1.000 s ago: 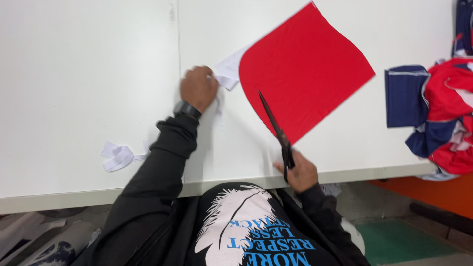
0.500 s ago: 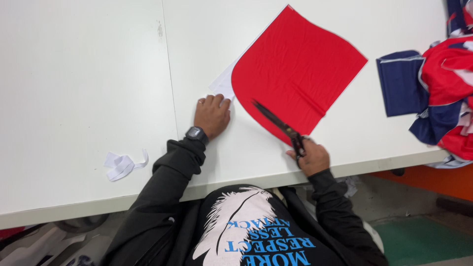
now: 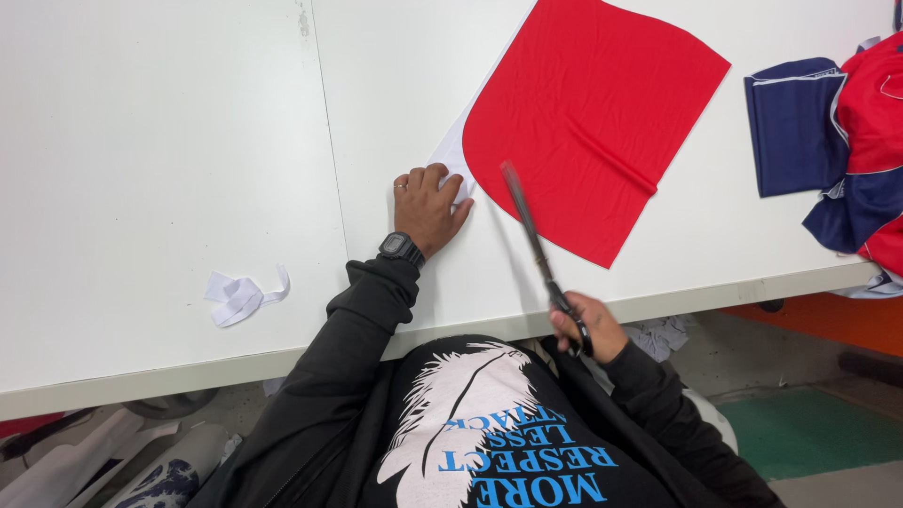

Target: The person uses shears to cut a red fabric piece along a white paper pattern on a white table. After cutting, the person folds the red fabric and places it on a pile of other garments. The person then picks up a red, white, and blue garment and lays it flat on the table.

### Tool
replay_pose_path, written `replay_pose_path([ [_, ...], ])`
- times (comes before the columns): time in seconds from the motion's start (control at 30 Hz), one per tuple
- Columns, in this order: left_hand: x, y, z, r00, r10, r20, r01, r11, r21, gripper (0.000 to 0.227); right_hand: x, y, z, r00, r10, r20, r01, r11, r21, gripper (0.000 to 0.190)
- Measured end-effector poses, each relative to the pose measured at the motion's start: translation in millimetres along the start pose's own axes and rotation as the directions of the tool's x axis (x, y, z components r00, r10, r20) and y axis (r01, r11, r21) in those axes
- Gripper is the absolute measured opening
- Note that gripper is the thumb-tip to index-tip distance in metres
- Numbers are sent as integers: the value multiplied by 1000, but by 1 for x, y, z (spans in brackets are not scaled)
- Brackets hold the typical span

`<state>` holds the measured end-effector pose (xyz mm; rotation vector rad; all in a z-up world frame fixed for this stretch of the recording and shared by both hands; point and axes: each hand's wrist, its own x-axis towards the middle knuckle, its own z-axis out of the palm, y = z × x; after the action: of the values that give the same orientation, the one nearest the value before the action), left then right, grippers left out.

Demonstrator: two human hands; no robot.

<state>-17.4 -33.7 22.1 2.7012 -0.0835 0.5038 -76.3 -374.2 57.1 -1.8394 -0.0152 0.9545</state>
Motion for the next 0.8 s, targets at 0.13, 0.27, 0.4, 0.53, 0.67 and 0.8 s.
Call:
replay_pose_path([
  [0.13,-8,-6,7,997,37,-69,-40,998,-40,23,3,8,14,988,107,116,-105,994,-21,48],
  [0.27,-10,-9,8,997,31,-71,-37,996,-85,12,7,6,15,982,152,114,-148,988,-45,48],
  [0.4,-9,-9,4,998,20,-67,-27,995,-100,10,14,-2,17,984,151,97,-151,988,-14,48],
  [0.53,-8,-8,2,997,2,-73,-11,993,-121,9,24,-12,16,986,145,87,-141,989,-47,47],
  [0.67,-8,-9,2,997,-6,-77,-5,991,-137,8,30,-22,17,988,141,62,-136,988,-66,45],
  [0.8,-8,-9,2,996,-9,-85,-3,990,-138,7,32,-28,19,986,160,48,-155,983,-98,46],
])
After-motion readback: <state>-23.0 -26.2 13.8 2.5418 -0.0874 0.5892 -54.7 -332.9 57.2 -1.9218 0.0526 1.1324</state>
